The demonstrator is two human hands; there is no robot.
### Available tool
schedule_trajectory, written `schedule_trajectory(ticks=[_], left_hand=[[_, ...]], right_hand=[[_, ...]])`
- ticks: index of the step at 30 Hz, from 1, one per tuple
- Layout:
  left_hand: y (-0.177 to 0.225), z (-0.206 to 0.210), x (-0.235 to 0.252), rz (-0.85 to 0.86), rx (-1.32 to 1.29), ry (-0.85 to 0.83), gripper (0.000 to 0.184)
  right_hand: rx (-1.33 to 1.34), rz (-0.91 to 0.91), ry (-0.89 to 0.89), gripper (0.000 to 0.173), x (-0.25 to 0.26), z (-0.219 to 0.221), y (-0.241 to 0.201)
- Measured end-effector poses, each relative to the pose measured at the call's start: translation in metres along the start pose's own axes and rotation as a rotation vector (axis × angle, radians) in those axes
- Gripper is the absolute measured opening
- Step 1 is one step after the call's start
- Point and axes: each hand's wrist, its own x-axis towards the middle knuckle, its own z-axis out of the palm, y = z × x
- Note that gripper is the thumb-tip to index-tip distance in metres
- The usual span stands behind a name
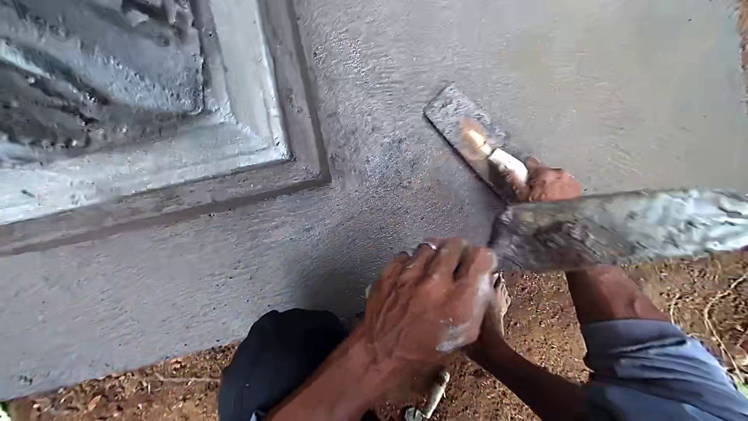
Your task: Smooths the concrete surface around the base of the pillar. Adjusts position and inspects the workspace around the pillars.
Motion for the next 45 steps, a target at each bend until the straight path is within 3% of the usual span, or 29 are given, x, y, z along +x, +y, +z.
schedule_trajectory(ticks=[2,5,8,11,14,17,20,22,25,28,30,33,37,40,42,45], left_hand=[[-0.012,-0.004,0.005,-0.061,0.013,0.061,0.028],[-0.025,-0.006,0.022,-0.138,0.084,0.139,0.032],[-0.029,-0.006,0.033,-0.168,0.133,0.169,0.034],[-0.031,-0.004,0.035,-0.188,0.129,0.154,0.035],[-0.032,-0.001,0.037,-0.202,0.153,0.15,0.036],[-0.032,-0.004,0.037,-0.227,0.155,0.159,0.035],[-0.032,-0.003,0.038,-0.256,0.128,0.142,0.035],[-0.032,-0.001,0.039,-0.275,0.138,0.14,0.035],[-0.034,0.0,0.043,-0.273,0.154,0.155,0.034],[-0.033,0.002,0.042,-0.266,0.118,0.18,0.035],[-0.032,-0.001,0.041,-0.284,0.089,0.2,0.034],[-0.026,-0.007,0.04,-0.293,0.015,0.228,0.033],[-0.006,-0.018,0.043,-0.323,-0.025,0.225,0.031],[0.018,-0.019,0.046,-0.338,0.003,0.159,0.036],[0.031,-0.019,0.043,-0.322,0.007,0.095,0.037],[0.056,-0.031,0.028,-0.493,-0.091,-0.098,0.038]], right_hand=[[0.035,-0.146,0.126,0.057,-0.024,0.043,-0.007],[-0.054,-0.165,-0.205,0.058,-0.031,0.048,-0.06],[-0.037,-0.177,-0.217,0.06,0.003,0.056,-0.063],[-0.018,-0.04,-0.107,0.057,0.045,0.038,-0.023],[0.043,0.23,0.015,0.055,0.07,0.009,0.038],[0.179,0.554,0.19,0.065,0.067,-0.007,0.108],[0.298,0.678,0.253,0.076,0.062,-0.005,0.146],[0.384,0.671,0.227,0.074,0.068,0.002,0.127],[0.435,0.55,0.107,0.068,0.085,0.005,0.045],[0.375,0.238,-0.109,0.058,0.069,-0.002,-0.06],[0.36,0.052,-0.149,0.059,0.055,-0.002,-0.111],[0.476,-0.048,-0.104,0.056,0.044,-0.011,-0.134],[0.516,-0.248,0.089,0.052,0.053,-0.049,-0.1],[0.497,-0.341,0.234,0.048,0.03,-0.104,-0.034],[0.446,-0.194,0.195,0.052,-0.02,-0.136,0.023],[0.219,0.268,-0.114,0.058,-0.148,-0.164,0.115]])
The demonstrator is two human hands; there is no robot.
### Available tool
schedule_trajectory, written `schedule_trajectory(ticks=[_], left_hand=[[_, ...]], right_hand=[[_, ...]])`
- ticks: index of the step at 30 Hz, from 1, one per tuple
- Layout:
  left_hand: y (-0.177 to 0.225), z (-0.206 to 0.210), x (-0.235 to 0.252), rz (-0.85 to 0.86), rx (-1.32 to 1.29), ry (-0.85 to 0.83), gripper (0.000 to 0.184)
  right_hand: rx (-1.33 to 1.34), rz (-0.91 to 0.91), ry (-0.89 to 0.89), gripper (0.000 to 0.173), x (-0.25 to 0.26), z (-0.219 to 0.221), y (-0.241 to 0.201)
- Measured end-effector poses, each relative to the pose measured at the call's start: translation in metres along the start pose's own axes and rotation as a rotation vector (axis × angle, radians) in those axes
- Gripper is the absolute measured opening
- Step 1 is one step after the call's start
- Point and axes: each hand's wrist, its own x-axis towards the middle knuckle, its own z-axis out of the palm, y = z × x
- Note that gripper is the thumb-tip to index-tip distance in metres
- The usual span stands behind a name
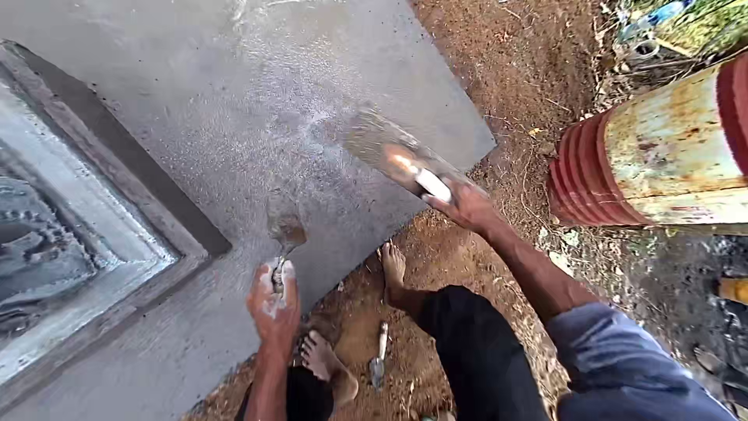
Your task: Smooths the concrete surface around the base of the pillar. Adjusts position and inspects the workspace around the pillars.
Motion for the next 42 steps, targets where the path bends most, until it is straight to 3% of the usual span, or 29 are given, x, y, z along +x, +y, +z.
schedule_trajectory(ticks=[2,4,7,9,14,17,19,22,25,28,32,37,39,42], left_hand=[[0.021,-0.023,-0.028,-0.286,-0.069,-0.235,0.036],[0.046,-0.052,-0.057,-0.568,-0.157,-0.433,0.038],[0.09,-0.099,-0.107,-0.712,-0.181,-0.642,0.041],[0.128,-0.129,-0.131,-0.674,-0.165,-0.792,0.041],[0.238,-0.16,-0.177,-0.36,-0.016,-1.121,0.043],[0.301,-0.166,-0.197,-0.173,-0.046,-1.147,0.045],[0.342,-0.171,-0.209,-0.109,-0.097,-1.126,0.043],[0.384,-0.172,-0.221,-0.114,-0.189,-1.054,0.04],[0.408,-0.163,-0.236,-0.132,-0.16,-0.95,0.037],[0.429,-0.148,-0.262,-0.16,-0.033,-0.913,0.041],[0.467,-0.116,-0.3,-0.18,0.111,-0.958,0.047],[0.515,-0.075,-0.345,-0.152,0.218,-0.988,0.05],[0.523,-0.068,-0.355,-0.118,0.222,-0.985,0.049],[0.532,-0.069,-0.365,-0.054,0.306,-1.016,0.049]], right_hand=[[-0.094,0.388,-0.108,0.065,-0.094,-0.001,0.078],[-0.056,0.644,-0.169,0.069,-0.203,-0.015,0.112],[0.197,0.631,-0.032,0.06,-0.342,-0.041,0.101],[0.419,0.535,0.088,0.052,-0.387,-0.061,0.065],[0.899,0.098,0.319,0.039,-0.398,-0.127,-0.027],[1.019,-0.195,0.407,0.036,-0.401,-0.172,-0.061],[0.959,-0.25,0.4,0.038,-0.419,-0.191,-0.062],[0.69,-0.104,0.21,0.042,-0.455,-0.187,-0.007],[0.481,0.267,-0.031,0.056,-0.508,-0.156,0.098],[0.343,0.595,-0.062,0.065,-0.578,-0.141,0.184],[0.413,0.432,-0.043,0.058,-0.628,-0.159,0.199],[0.131,0.209,-0.183,0.057,-0.633,-0.166,0.18],[0.134,0.265,-0.109,0.055,-0.626,-0.166,0.199],[0.214,0.542,0.075,0.057,-0.611,-0.176,0.233]])
